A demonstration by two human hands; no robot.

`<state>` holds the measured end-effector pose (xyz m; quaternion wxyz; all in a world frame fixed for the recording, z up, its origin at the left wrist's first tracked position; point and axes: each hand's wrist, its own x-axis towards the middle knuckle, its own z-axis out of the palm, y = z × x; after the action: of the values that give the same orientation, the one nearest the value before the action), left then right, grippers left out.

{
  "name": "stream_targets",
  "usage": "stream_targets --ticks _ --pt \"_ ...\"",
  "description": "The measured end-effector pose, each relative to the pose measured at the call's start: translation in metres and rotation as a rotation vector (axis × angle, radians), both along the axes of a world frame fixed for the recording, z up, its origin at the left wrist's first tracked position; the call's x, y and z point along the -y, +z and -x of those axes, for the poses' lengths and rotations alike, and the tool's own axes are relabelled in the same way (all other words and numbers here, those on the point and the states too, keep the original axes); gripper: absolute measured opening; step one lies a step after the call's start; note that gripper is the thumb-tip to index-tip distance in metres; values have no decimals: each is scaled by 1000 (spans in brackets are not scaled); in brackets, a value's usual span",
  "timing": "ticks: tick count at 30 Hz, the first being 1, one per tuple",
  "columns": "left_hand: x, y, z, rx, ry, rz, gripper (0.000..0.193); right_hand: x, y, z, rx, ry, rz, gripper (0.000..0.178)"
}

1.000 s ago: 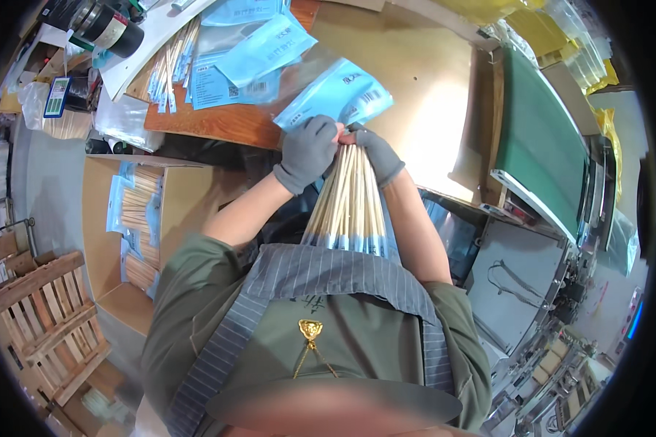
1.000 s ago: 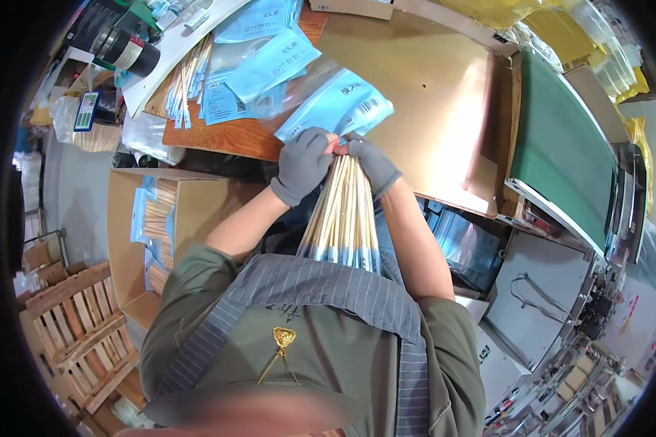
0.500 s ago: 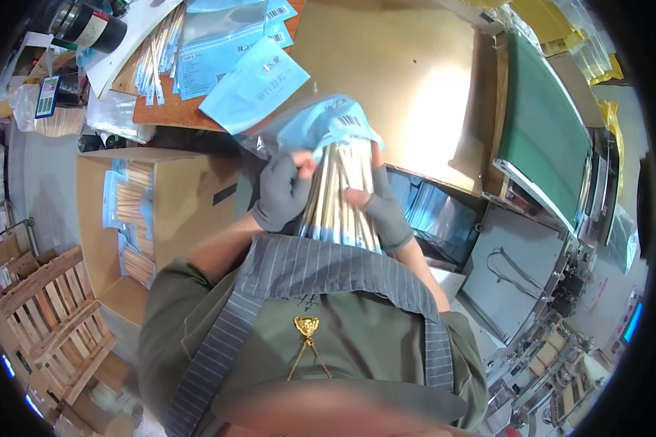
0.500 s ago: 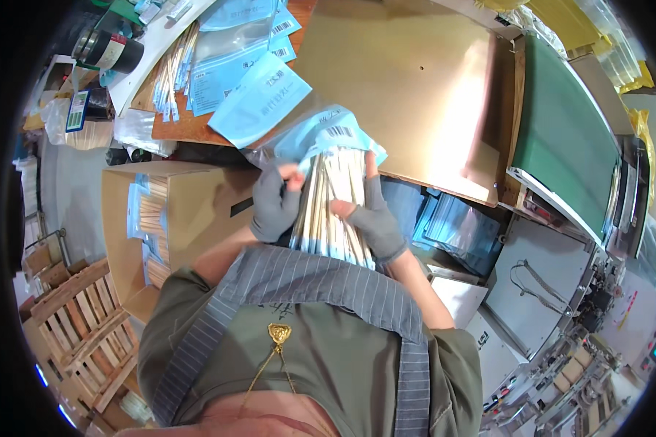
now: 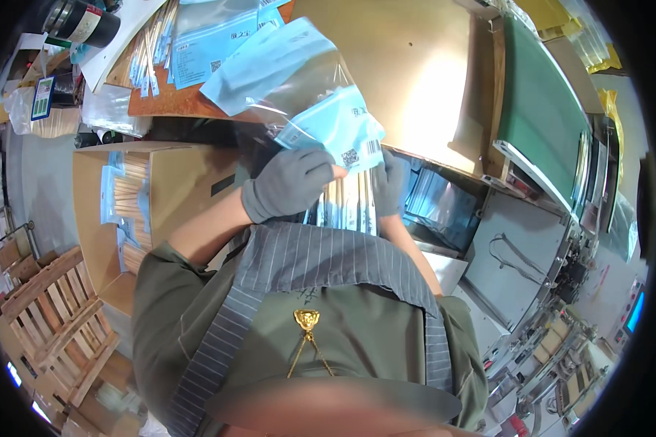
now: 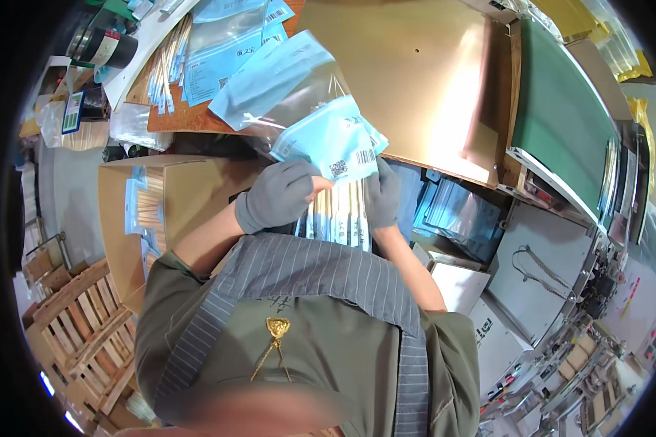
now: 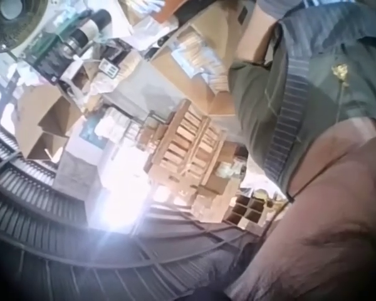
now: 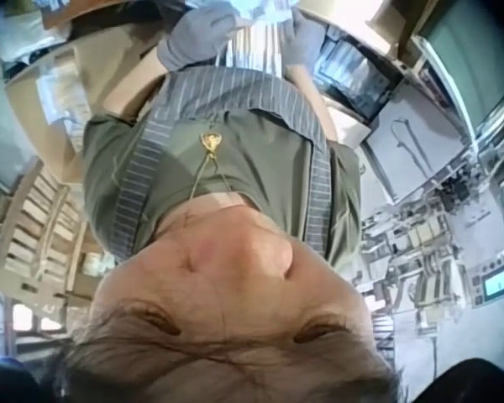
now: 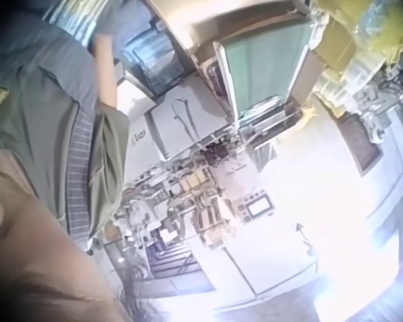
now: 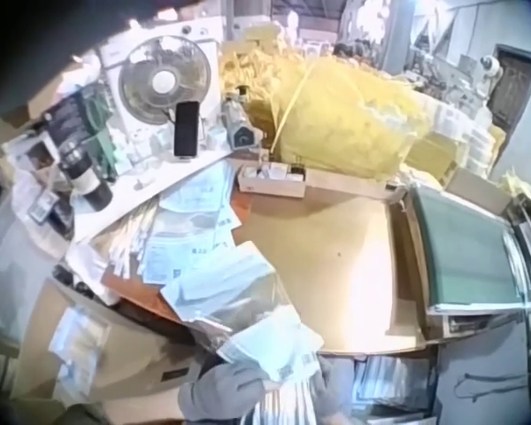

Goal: Gathers bundles of sticks and packages them into plastic bags and then into cardboard boxes.

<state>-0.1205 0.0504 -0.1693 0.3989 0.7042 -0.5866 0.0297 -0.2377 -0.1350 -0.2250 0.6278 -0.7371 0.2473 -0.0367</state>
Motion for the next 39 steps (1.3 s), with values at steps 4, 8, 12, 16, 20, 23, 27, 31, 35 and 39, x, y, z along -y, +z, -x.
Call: stream_targets --ticks 4,8,12,16,20,23,27,31,35,39 --pt "-54 -18 15 -29 -184 -101 33 -3 24 71 228 407 450 19" --pt "-44 11 15 -499 -122 -75 12 9 65 48 396 336 396 17" --pt "17 129 -56 -437 198 137 19 32 167 -50 637 -161 508 27" --pt "36 153 -150 -155 -189 373 14 68 235 -102 278 114 688 32" --pt "35 195 -126 -375 142 156 13 77 239 -113 463 123 464 34" --pt "2 102 -188 -740 -230 134 41 97 228 -135 287 211 675 34" --pt "2 42 -92 -2060 -175 118 77 42 223 -140 548 407 1010 31" --pt "43 -82 -73 -1317 388 216 38 -63 227 -112 759 840 1150 16" --pt "-39 87 -29 -1858 -216 977 37 -57 231 -97 1011 942 769 31" --pt "-154 112 -2 -1317 392 940 45 -24 127 -136 629 645 805 58"
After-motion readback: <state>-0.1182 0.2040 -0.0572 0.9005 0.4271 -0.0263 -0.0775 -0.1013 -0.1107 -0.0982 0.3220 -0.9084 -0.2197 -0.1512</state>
